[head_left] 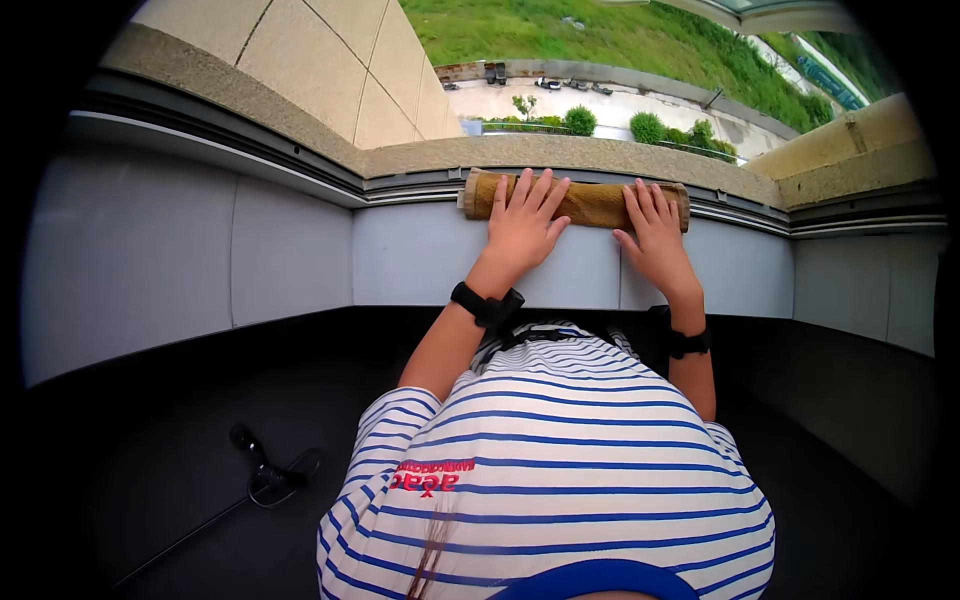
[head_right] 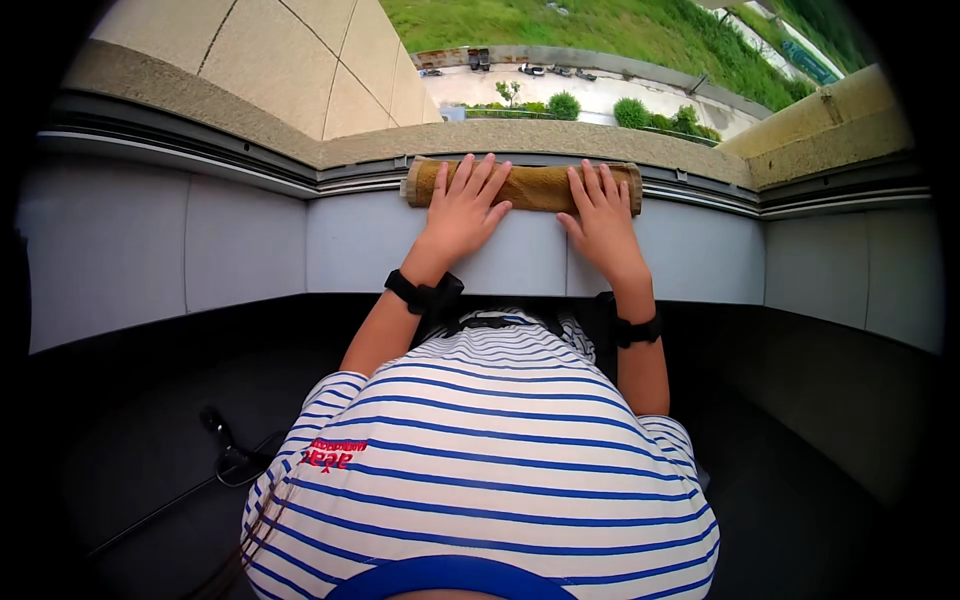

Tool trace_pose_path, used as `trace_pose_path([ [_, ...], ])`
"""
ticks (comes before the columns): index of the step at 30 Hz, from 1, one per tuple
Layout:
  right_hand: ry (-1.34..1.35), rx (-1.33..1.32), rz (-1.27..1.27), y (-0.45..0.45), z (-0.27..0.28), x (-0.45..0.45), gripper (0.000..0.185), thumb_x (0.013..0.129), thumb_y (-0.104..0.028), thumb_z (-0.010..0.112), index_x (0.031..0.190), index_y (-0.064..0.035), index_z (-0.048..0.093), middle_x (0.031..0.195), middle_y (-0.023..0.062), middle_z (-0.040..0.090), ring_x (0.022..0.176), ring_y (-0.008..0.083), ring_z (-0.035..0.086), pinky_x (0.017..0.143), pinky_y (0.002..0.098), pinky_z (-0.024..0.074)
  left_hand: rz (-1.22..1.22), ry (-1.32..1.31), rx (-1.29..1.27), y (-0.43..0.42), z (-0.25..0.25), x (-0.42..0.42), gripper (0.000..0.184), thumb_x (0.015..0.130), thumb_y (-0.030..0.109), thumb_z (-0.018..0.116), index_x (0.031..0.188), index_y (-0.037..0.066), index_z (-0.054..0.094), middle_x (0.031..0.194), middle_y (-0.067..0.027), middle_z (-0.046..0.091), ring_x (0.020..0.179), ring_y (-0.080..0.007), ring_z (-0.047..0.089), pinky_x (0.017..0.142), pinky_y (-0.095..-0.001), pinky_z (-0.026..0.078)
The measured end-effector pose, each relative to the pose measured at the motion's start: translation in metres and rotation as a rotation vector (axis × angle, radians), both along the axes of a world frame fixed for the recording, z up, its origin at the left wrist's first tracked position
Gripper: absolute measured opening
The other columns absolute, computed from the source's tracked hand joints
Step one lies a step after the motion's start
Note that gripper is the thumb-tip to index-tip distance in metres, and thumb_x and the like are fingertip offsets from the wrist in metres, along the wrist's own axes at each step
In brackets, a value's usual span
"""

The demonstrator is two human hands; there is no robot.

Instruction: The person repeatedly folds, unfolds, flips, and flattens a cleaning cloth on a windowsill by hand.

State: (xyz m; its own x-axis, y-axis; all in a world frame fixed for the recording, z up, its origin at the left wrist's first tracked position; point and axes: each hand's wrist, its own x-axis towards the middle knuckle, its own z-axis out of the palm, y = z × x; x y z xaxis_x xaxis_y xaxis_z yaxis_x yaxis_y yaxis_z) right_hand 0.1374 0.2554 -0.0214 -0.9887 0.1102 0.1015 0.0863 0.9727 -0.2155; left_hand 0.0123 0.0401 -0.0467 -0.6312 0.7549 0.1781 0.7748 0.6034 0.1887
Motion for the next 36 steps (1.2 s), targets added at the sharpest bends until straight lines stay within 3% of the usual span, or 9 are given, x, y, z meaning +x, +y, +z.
trace_pose_path([
  [2,-0.082,0.019,-0.079,-0.009,-0.002,-0.004,0.067,0.099,-0.046,0.052,0.153,-0.0117,0.034,0.16,0.0128,0.029,0.149,0.0387,0.02,0.119,0.0575,0.0128,-0.01,-0.032,0.0,-0.007,0.003,-0.007,0.058,0.101,0.045,0.045,0.154,0.027,0.032,0.156,-0.0022,0.036,0.146,-0.0217,0.028,0.12,-0.0566,0.012],
  [8,-0.262,-0.146,-0.063,-0.037,0.021,-0.023,0.066,0.102,-0.052,0.042,0.154,-0.0123,0.035,0.163,0.0091,0.025,0.151,0.0387,0.011,0.118,0.0601,0.0053,-0.005,-0.07,-0.002,-0.038,0.003,-0.019,0.052,0.102,0.042,0.043,0.153,0.03,0.035,0.152,0.0019,0.039,0.144,-0.0169,0.031,0.119,-0.0552,0.011],
  [11,-0.231,-0.156,0.057,-0.07,0.019,-0.037,0.064,0.102,-0.051,0.044,0.153,-0.0132,0.036,0.163,0.009,0.025,0.151,0.0396,0.011,0.118,0.0612,0.0055,0.043,-0.068,-0.013,-0.081,0.0,-0.039,0.052,0.102,0.042,0.044,0.152,0.031,0.035,0.15,0.0021,0.041,0.143,-0.0166,0.032,0.119,-0.0553,0.011],
  [16,-0.074,-0.097,0.261,-0.141,0.013,-0.072,0.059,0.098,-0.054,0.049,0.144,-0.0168,0.052,0.16,0.0101,0.031,0.149,0.0401,0.018,0.116,0.0654,0.0142,0.167,-0.079,-0.003,-0.155,0.003,-0.073,0.051,0.101,0.039,0.045,0.151,0.031,0.035,0.148,0.0019,0.041,0.142,-0.0172,0.032,0.12,-0.0546,0.012],
  [18,0.012,0.059,0.197,-0.163,0.015,-0.083,0.046,0.095,-0.043,0.059,0.134,-0.0182,0.062,0.154,0.0087,0.041,0.144,0.0357,0.031,0.116,0.0578,0.025,0.154,-0.095,-0.013,-0.161,-0.002,-0.078,0.051,0.101,0.038,0.045,0.151,0.03,0.036,0.148,0.0013,0.04,0.142,-0.0177,0.032,0.12,-0.0544,0.012],
  [19,0.01,0.058,0.179,-0.161,0.013,-0.087,0.046,0.095,-0.043,0.059,0.134,-0.0182,0.062,0.154,0.0087,0.041,0.144,0.0357,0.031,0.116,0.0578,0.025,0.139,-0.114,-0.022,-0.162,-0.001,-0.078,0.051,0.101,0.037,0.045,0.151,0.03,0.036,0.148,0.0006,0.04,0.143,-0.0182,0.032,0.12,-0.0542,0.012],
  [22,0.118,-0.187,0.263,-0.133,0.01,-0.093,0.039,0.085,-0.013,0.067,0.123,-0.019,0.069,0.142,0.004,0.056,0.131,0.0271,0.05,0.111,0.0398,0.0371,0.155,-0.13,-0.016,-0.159,0.0,-0.075,0.051,0.101,0.036,0.046,0.151,0.029,0.036,0.147,-0.001,0.04,0.143,-0.0206,0.031,0.12,-0.055,0.011],
  [26,0.127,-0.236,0.278,-0.131,0.005,-0.09,0.045,0.085,-0.005,0.064,0.127,-0.0197,0.067,0.145,0.0042,0.053,0.133,0.0279,0.047,0.112,0.0419,0.0362,0.182,-0.086,-0.033,-0.156,-0.005,-0.075,0.052,0.1,0.037,0.048,0.151,0.03,0.037,0.145,-0.0018,0.042,0.142,-0.0219,0.032,0.12,-0.0547,0.012],
  [36,0.179,-0.203,0.262,-0.131,-0.006,-0.085,0.041,0.087,-0.008,0.06,0.126,-0.0193,0.066,0.148,0.0033,0.051,0.135,0.0261,0.046,0.114,0.0418,0.0338,0.326,-0.091,-0.142,-0.137,0.002,-0.063,0.053,0.1,0.029,0.048,0.151,0.028,0.034,0.147,-0.0022,0.038,0.146,-0.0233,0.026,0.119,-0.0618,0.009],
])
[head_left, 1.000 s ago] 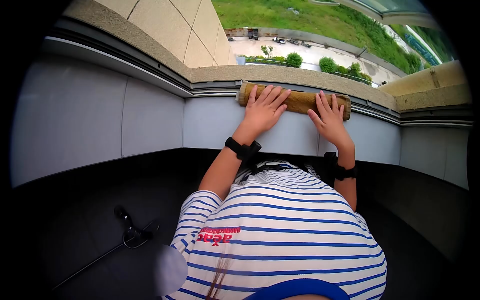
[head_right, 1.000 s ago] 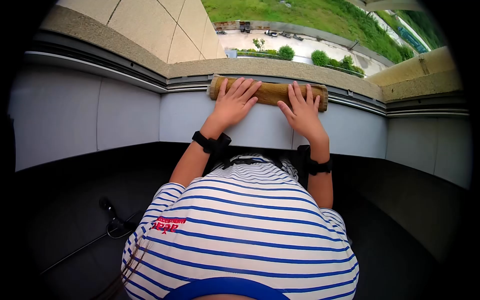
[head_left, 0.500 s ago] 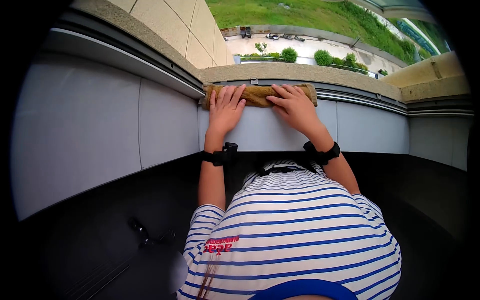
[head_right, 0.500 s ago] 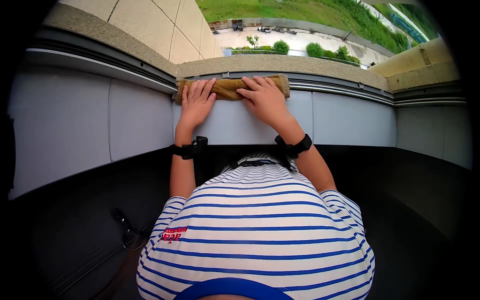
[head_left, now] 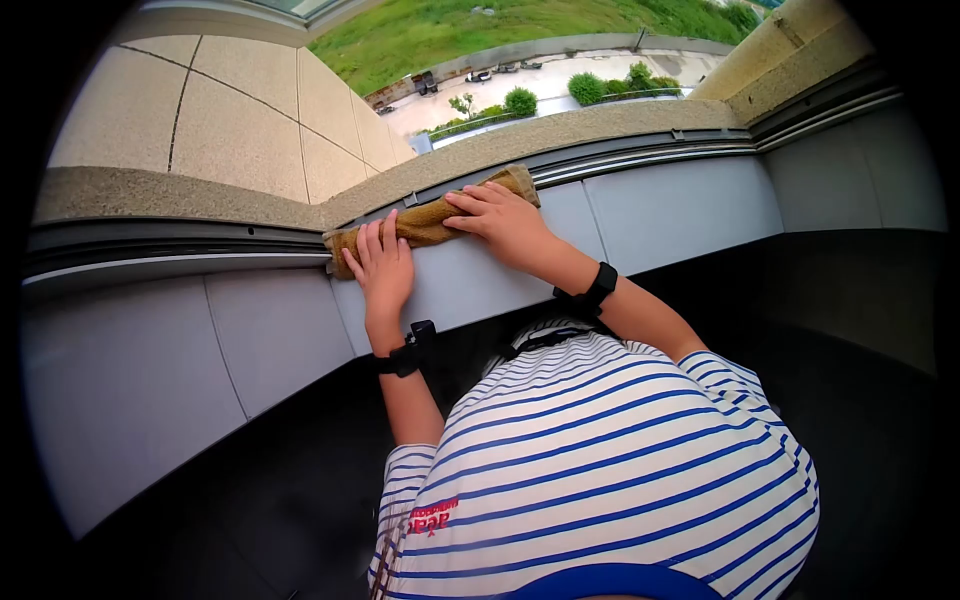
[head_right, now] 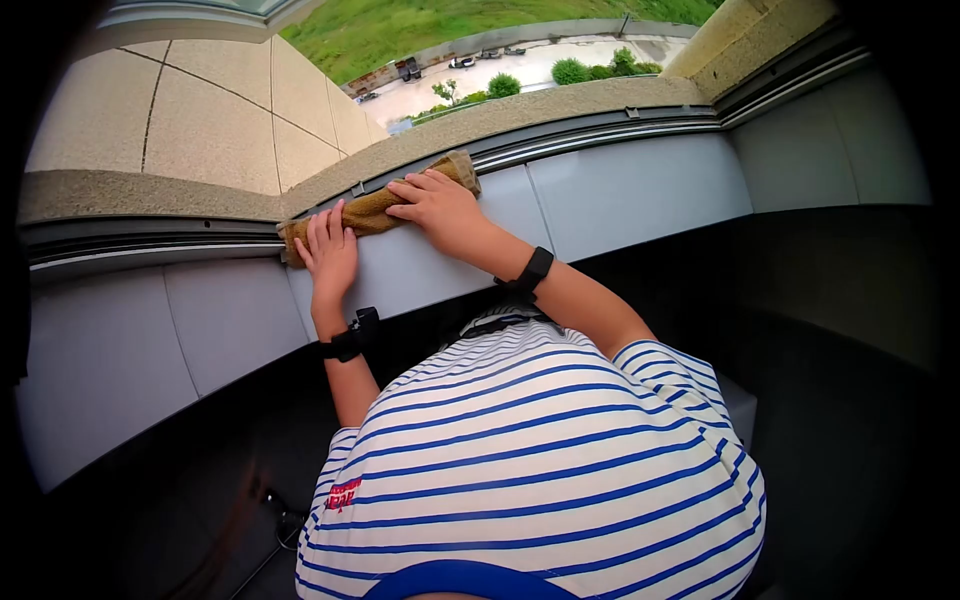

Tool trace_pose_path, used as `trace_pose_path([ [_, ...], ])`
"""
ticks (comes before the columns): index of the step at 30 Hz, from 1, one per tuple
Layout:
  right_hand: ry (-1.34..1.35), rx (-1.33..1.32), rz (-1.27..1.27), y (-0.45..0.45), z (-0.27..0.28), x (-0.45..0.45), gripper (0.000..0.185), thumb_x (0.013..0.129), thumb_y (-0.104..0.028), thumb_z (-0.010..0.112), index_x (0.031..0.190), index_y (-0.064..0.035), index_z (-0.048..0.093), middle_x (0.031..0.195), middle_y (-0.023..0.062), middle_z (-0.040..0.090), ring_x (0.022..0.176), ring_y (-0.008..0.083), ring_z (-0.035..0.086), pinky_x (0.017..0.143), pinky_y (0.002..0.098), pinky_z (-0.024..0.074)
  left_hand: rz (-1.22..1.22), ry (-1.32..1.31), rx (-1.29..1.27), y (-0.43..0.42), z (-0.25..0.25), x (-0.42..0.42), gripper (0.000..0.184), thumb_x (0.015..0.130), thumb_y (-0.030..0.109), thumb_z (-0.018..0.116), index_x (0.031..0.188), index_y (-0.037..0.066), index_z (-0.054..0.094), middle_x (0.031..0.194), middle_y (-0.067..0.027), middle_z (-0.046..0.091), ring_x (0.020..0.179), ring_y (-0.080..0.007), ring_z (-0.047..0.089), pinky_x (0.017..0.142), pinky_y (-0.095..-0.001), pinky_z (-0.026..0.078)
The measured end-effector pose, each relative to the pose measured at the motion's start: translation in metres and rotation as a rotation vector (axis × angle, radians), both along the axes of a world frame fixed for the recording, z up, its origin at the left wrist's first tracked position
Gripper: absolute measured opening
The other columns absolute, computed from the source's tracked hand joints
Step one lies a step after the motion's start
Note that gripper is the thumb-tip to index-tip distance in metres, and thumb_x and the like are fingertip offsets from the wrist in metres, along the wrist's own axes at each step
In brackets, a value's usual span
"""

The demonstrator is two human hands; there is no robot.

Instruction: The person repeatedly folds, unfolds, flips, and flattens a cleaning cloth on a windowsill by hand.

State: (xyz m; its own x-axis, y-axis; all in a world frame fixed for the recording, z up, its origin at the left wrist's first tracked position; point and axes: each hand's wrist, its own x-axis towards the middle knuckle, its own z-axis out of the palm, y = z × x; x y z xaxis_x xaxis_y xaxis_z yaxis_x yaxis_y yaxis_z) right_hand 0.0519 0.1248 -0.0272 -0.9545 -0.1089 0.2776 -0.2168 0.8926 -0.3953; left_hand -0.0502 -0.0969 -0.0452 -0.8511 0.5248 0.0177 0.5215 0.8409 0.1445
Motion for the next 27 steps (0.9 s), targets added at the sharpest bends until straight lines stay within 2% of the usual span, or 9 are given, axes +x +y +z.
trace_pose_path([
  [6,0.02,0.027,0.033,0.019,-0.008,0.001,0.039,0.088,-0.01,0.056,0.124,-0.02,0.068,0.149,0.0003,0.05,0.136,0.0231,0.046,0.116,0.0383,0.0337,0.171,-0.062,-0.04,0.021,0.01,0.012,0.055,0.1,0.022,0.046,0.152,0.033,0.034,0.155,-0.0037,0.034,0.15,-0.0303,0.019,0.113,-0.0718,0.014],
  [11,0.054,-0.087,0.063,0.064,-0.011,0.018,0.036,0.086,-0.009,0.059,0.119,-0.0178,0.07,0.143,0.001,0.055,0.132,0.0243,0.05,0.111,0.0368,0.0395,0.15,-0.104,-0.084,0.059,0.023,0.032,0.056,0.1,0.023,0.047,0.154,0.032,0.034,0.158,-0.0053,0.033,0.15,-0.033,0.02,0.112,-0.0718,0.015],
  [14,0.038,-0.15,0.039,0.106,-0.005,0.043,0.036,0.084,-0.008,0.064,0.118,-0.0168,0.071,0.141,0.0019,0.057,0.131,0.025,0.052,0.109,0.0374,0.0414,0.08,-0.055,-0.119,0.103,0.027,0.052,0.055,0.1,0.025,0.048,0.153,0.029,0.036,0.156,-0.0074,0.038,0.148,-0.0354,0.025,0.114,-0.0673,0.017],
  [17,-0.044,-0.226,-0.035,0.166,0.003,0.078,0.036,0.083,-0.005,0.065,0.117,-0.0165,0.072,0.14,0.0013,0.058,0.13,0.0246,0.051,0.11,0.0377,0.0407,-0.066,-0.037,-0.066,0.159,0.033,0.075,0.054,0.098,0.028,0.054,0.15,0.025,0.042,0.152,-0.0113,0.044,0.142,-0.0386,0.035,0.115,-0.0604,0.025],
  [19,-0.099,-0.222,-0.128,0.212,0.011,0.108,0.038,0.082,-0.004,0.063,0.117,-0.0166,0.072,0.141,0.0006,0.058,0.132,0.024,0.05,0.112,0.0383,0.0381,-0.29,-0.099,0.037,0.201,0.049,0.097,0.054,0.095,0.031,0.059,0.147,0.022,0.047,0.149,-0.0154,0.046,0.138,-0.0419,0.041,0.114,-0.0521,0.033],
  [21,-0.153,-0.181,-0.252,0.258,0.013,0.142,0.04,0.082,-0.002,0.063,0.118,-0.0163,0.072,0.145,0.0015,0.054,0.137,0.0232,0.045,0.117,0.04,0.033,-0.476,-0.157,0.044,0.241,0.066,0.12,0.057,0.094,0.03,0.061,0.148,0.017,0.045,0.151,-0.0186,0.043,0.14,-0.0432,0.038,0.112,-0.0435,0.037],
  [22,-0.181,-0.167,-0.31,0.279,0.019,0.157,0.04,0.082,-0.001,0.062,0.119,-0.0156,0.071,0.147,0.0024,0.052,0.141,0.0232,0.041,0.118,0.0413,0.0307,-0.48,-0.159,0.041,0.258,0.067,0.128,0.057,0.094,0.03,0.061,0.148,0.017,0.045,0.151,-0.0186,0.043,0.14,-0.0432,0.038,0.112,-0.0435,0.037],
  [24,-0.18,-0.126,-0.426,0.315,0.016,0.185,0.039,0.083,-0.002,0.063,0.119,-0.0154,0.071,0.148,0.0028,0.051,0.142,0.0232,0.04,0.118,0.041,0.0309,-0.7,-0.293,0.196,0.291,0.066,0.137,0.061,0.091,0.027,0.065,0.148,0.015,0.045,0.152,-0.0177,0.043,0.142,-0.0408,0.035,0.11,-0.0427,0.04],
  [27,-0.131,-0.164,-0.582,0.344,0.009,0.21,0.035,0.085,-0.003,0.064,0.117,-0.015,0.071,0.149,0.0037,0.05,0.142,0.0236,0.039,0.116,0.0401,0.0325,-0.817,-0.255,0.198,0.33,0.057,0.149,0.063,0.089,0.025,0.068,0.146,0.012,0.045,0.151,-0.017,0.043,0.143,-0.0381,0.034,0.11,-0.0418,0.041],
])
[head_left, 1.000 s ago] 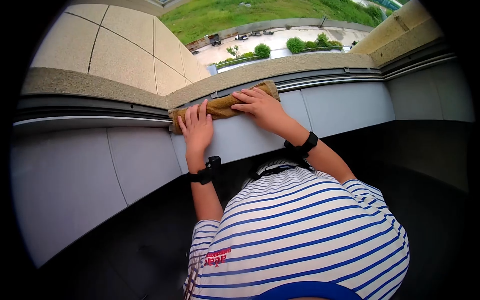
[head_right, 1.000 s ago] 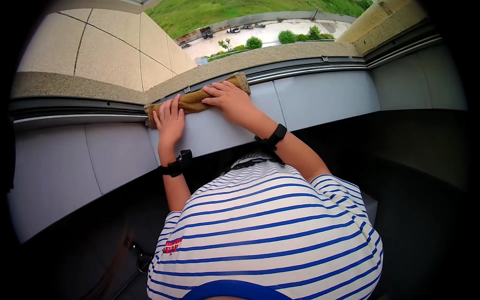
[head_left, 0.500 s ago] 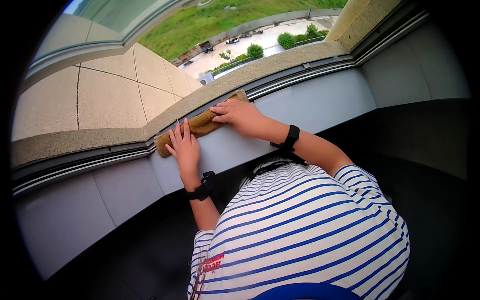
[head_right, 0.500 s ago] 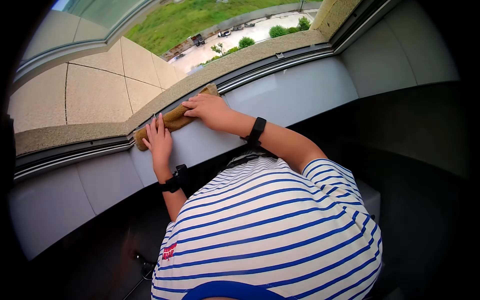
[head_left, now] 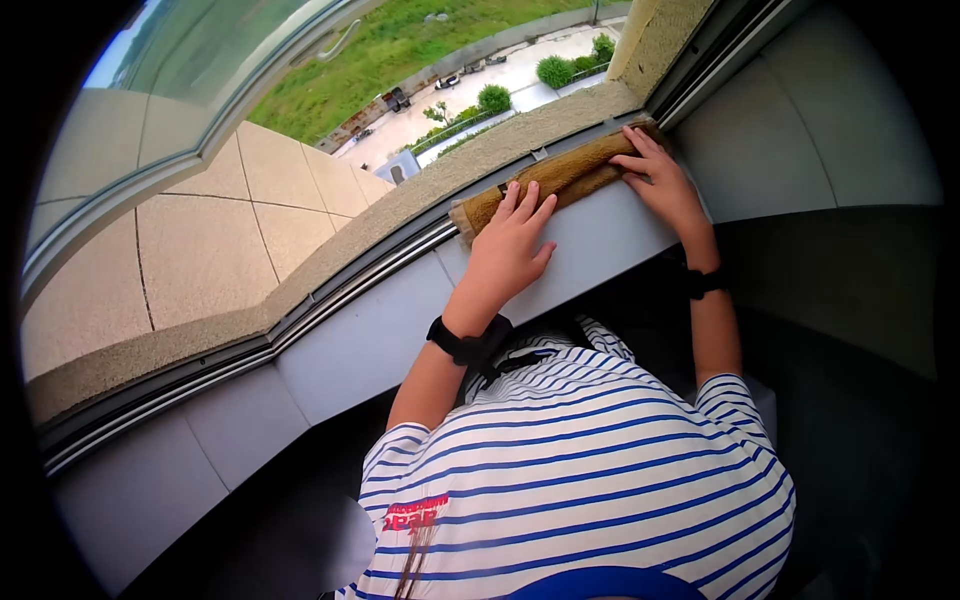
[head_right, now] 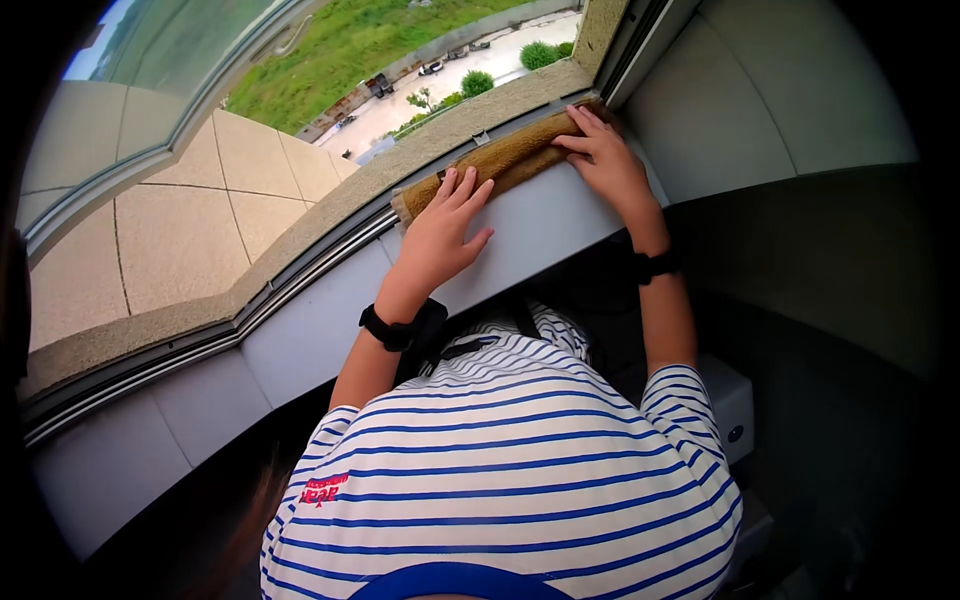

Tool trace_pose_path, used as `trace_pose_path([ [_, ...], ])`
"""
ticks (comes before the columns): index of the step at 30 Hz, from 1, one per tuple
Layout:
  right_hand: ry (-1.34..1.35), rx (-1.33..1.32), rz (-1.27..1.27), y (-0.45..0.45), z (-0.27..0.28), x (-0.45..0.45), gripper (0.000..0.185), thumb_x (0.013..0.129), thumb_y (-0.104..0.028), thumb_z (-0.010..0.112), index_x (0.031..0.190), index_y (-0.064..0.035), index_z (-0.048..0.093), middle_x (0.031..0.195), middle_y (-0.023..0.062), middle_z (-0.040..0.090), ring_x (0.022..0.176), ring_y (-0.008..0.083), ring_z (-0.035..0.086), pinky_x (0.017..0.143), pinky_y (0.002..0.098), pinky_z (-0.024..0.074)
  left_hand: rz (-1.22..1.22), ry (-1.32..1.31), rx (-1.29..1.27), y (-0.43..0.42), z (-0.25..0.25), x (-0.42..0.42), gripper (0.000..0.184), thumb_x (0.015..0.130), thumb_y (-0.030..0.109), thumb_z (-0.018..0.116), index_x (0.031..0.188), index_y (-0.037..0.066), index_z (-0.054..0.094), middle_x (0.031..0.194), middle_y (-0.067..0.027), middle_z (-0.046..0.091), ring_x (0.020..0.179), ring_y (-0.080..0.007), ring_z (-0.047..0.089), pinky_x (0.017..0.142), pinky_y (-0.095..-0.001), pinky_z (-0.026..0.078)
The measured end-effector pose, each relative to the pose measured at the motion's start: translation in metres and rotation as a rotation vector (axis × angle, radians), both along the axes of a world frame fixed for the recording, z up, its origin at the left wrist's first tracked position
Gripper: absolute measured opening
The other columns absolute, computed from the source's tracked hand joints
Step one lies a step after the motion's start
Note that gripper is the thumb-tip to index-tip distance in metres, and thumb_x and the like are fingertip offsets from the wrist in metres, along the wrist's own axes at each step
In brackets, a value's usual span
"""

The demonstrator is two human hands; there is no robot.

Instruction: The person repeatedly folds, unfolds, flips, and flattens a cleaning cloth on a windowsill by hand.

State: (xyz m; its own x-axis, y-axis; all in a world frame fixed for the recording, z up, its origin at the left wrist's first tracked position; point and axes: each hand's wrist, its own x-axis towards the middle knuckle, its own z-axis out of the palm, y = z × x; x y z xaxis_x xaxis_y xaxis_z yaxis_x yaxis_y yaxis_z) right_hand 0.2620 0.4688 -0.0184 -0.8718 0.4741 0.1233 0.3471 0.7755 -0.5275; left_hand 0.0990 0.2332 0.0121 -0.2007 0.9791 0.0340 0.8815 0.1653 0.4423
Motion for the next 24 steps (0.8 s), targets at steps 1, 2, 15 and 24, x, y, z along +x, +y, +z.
trace_pose_path([
  [1,0.067,-0.052,-0.048,0.005,-0.002,0.004,0.033,0.086,-0.004,0.064,0.116,-0.0146,0.071,0.149,0.0043,0.049,0.142,0.0241,0.04,0.115,0.0395,0.0338,0.041,0.066,-0.024,0.007,0.001,0.005,0.063,0.087,0.025,0.068,0.145,0.012,0.046,0.15,-0.0157,0.045,0.141,-0.0377,0.038,0.107,-0.0408,0.044],
  [2,0.065,-0.056,-0.048,0.006,-0.007,0.006,0.033,0.086,-0.004,0.064,0.116,-0.0146,0.071,0.149,0.0043,0.049,0.142,0.0241,0.04,0.115,0.0395,0.0338,0.042,0.064,-0.028,0.012,0.0,0.007,0.063,0.087,0.025,0.068,0.145,0.012,0.046,0.15,-0.0157,0.045,0.141,-0.0377,0.038,0.107,-0.0408,0.044],
  [15,0.087,0.313,-0.161,-0.038,-0.018,0.013,0.022,0.09,-0.001,0.052,0.108,-0.0048,0.064,0.137,0.0141,0.059,0.131,0.0292,0.052,0.11,0.0439,0.0397,0.092,0.579,0.084,0.028,-0.018,0.026,0.031,0.072,0.001,0.065,0.102,-0.002,0.07,0.104,-0.0165,0.071,0.105,-0.0378,0.066,0.076,-0.0366,0.059],
  [24,0.022,0.127,-0.189,-0.088,0.007,0.071,0.018,0.086,-0.011,0.061,0.102,-0.0036,0.06,0.13,0.0149,0.062,0.13,0.0317,0.052,0.112,0.0455,0.0369,-0.001,-0.041,-0.099,-0.027,0.016,0.054,0.033,0.08,0.006,0.067,0.113,0.01,0.07,0.099,-0.0072,0.074,0.092,-0.0243,0.071,0.077,-0.0358,0.057],
])
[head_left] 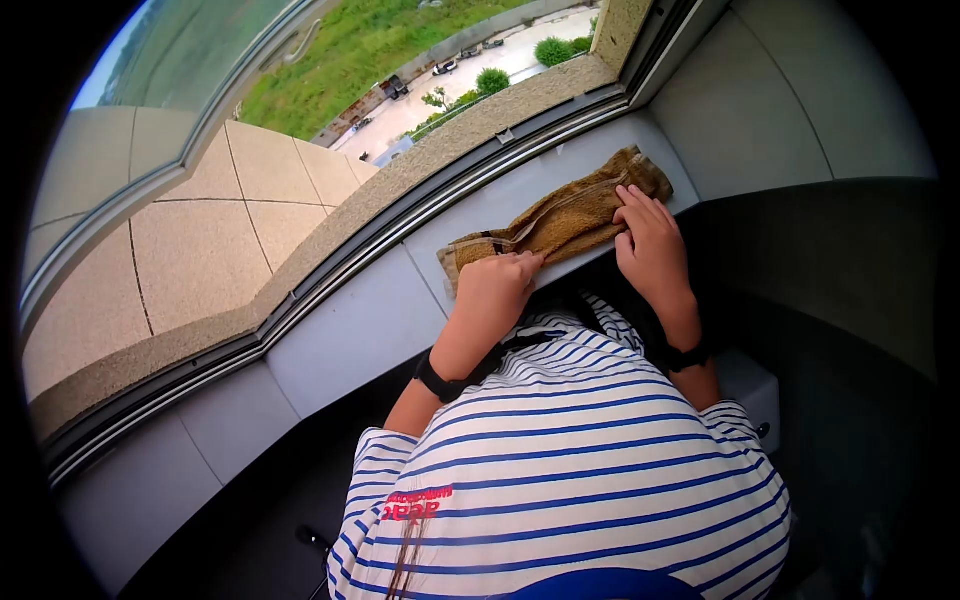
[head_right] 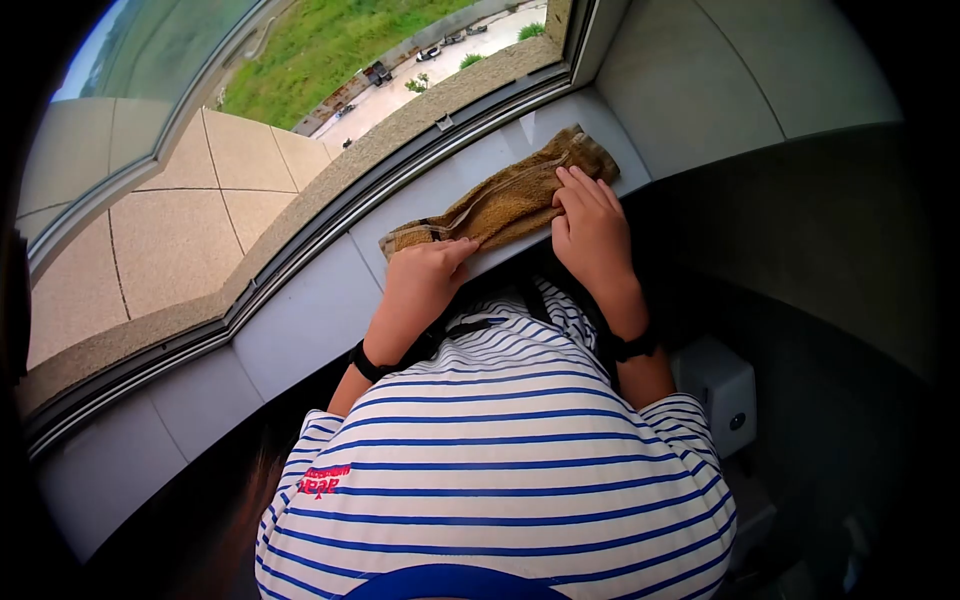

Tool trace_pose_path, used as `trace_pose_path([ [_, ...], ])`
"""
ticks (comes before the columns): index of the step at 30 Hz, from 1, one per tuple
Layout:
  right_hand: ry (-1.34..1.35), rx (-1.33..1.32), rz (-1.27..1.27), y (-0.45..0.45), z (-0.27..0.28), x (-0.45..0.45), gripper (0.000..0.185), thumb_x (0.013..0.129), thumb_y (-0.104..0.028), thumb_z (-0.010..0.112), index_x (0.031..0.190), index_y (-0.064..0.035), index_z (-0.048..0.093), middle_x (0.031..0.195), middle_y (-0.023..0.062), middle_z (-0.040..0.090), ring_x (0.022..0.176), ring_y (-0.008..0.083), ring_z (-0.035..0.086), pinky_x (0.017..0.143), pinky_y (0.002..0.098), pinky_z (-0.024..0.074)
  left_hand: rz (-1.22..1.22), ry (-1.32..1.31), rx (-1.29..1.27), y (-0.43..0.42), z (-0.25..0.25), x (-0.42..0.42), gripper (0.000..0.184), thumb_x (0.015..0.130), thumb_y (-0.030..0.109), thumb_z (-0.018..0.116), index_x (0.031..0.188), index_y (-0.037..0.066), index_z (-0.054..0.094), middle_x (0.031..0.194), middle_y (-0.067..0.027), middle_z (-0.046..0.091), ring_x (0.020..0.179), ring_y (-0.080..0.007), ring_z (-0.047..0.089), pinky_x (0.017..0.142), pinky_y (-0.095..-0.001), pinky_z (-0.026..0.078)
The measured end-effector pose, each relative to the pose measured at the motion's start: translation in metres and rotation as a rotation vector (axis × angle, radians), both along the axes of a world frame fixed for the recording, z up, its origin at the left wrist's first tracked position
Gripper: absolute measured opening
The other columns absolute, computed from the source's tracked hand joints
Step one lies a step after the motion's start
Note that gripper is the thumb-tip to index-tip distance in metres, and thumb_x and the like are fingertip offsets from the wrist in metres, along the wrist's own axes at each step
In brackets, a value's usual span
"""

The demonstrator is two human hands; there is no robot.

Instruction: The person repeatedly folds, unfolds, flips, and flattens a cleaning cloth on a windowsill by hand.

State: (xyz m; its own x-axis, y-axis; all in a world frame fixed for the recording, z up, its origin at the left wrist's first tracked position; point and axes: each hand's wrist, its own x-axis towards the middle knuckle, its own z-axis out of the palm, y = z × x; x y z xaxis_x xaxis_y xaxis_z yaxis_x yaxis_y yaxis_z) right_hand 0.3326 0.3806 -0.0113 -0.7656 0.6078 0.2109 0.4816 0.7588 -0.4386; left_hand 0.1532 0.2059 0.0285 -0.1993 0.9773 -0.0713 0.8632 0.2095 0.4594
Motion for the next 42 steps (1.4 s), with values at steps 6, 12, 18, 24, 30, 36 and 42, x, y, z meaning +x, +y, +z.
trace_pose_path([
  [6,-0.003,0.04,-0.075,-0.013,-0.015,-0.022,0.047,0.089,-0.031,0.067,0.12,-0.0009,0.048,0.147,0.0206,0.046,0.141,0.0374,0.037,0.116,0.056,0.0258,0.059,-0.081,0.178,-0.015,-0.015,-0.001,0.044,0.081,0.004,0.067,0.125,0.009,0.065,0.129,-0.0083,0.064,0.12,-0.0301,0.059,0.095,-0.0382,0.051],
  [12,0.027,0.05,0.034,0.008,-0.03,-0.051,0.064,0.088,-0.038,0.067,0.132,0.0006,0.041,0.153,0.0207,0.038,0.148,0.0346,0.026,0.118,0.0599,0.0148,0.084,0.046,0.149,-0.026,-0.03,0.003,0.053,0.09,0.008,0.059,0.142,0.011,0.052,0.147,-0.0051,0.051,0.136,-0.029,0.045,0.109,-0.0411,0.039],
  [18,-0.104,0.239,0.109,-0.008,-0.021,-0.076,0.045,0.089,-0.039,0.061,0.119,-0.0061,0.056,0.145,0.0227,0.048,0.139,0.0402,0.037,0.113,0.0662,0.019,0.156,0.045,0.059,-0.045,-0.029,-0.008,0.053,0.094,0.012,0.05,0.147,0.014,0.046,0.153,-0.0046,0.044,0.144,-0.029,0.036,0.115,-0.0411,0.032],
  [24,-0.089,0.234,0.31,-0.045,0.005,-0.087,0.039,0.089,-0.047,0.065,0.108,-0.0126,0.066,0.134,0.024,0.056,0.127,0.0416,0.045,0.112,0.063,0.0238,0.282,0.041,0.018,-0.101,-0.024,-0.039,0.058,0.087,0.008,0.048,0.145,0.016,0.049,0.152,-0.0015,0.046,0.143,-0.027,0.038,0.116,-0.0409,0.032],
  [30,0.119,-0.189,0.294,-0.006,0.016,-0.078,0.038,0.088,-0.02,0.068,0.124,-0.0102,0.065,0.118,0.0127,0.065,0.11,0.0305,0.055,0.099,0.04,0.044,0.451,-0.357,0.21,-0.126,-0.009,-0.058,0.049,0.086,-0.008,0.048,0.132,0.005,0.059,0.134,-0.0156,0.06,0.128,-0.0354,0.053,0.106,-0.0375,0.043],
  [36,0.11,-0.052,0.157,0.041,-0.005,-0.074,0.037,0.09,-0.019,0.068,0.123,-0.0058,0.064,0.106,0.0114,0.066,0.105,0.0297,0.058,0.092,0.0402,0.047,0.596,0.147,0.226,-0.122,-0.03,-0.071,0.028,0.092,0.007,0.062,0.119,0.001,0.064,0.113,-0.0144,0.065,0.107,-0.033,0.058,0.094,-0.0385,0.046],
  [42,0.124,-0.332,0.161,0.034,-0.004,-0.075,0.03,0.088,-0.013,0.069,0.116,-0.0032,0.063,0.098,0.0119,0.065,0.087,0.0265,0.063,0.079,0.0361,0.0512,0.654,0.141,0.235,-0.121,-0.024,-0.065,0.022,0.086,0.009,0.071,0.106,0.001,0.067,0.104,-0.0132,0.064,0.1,-0.0321,0.057,0.089,-0.0387,0.047],
])
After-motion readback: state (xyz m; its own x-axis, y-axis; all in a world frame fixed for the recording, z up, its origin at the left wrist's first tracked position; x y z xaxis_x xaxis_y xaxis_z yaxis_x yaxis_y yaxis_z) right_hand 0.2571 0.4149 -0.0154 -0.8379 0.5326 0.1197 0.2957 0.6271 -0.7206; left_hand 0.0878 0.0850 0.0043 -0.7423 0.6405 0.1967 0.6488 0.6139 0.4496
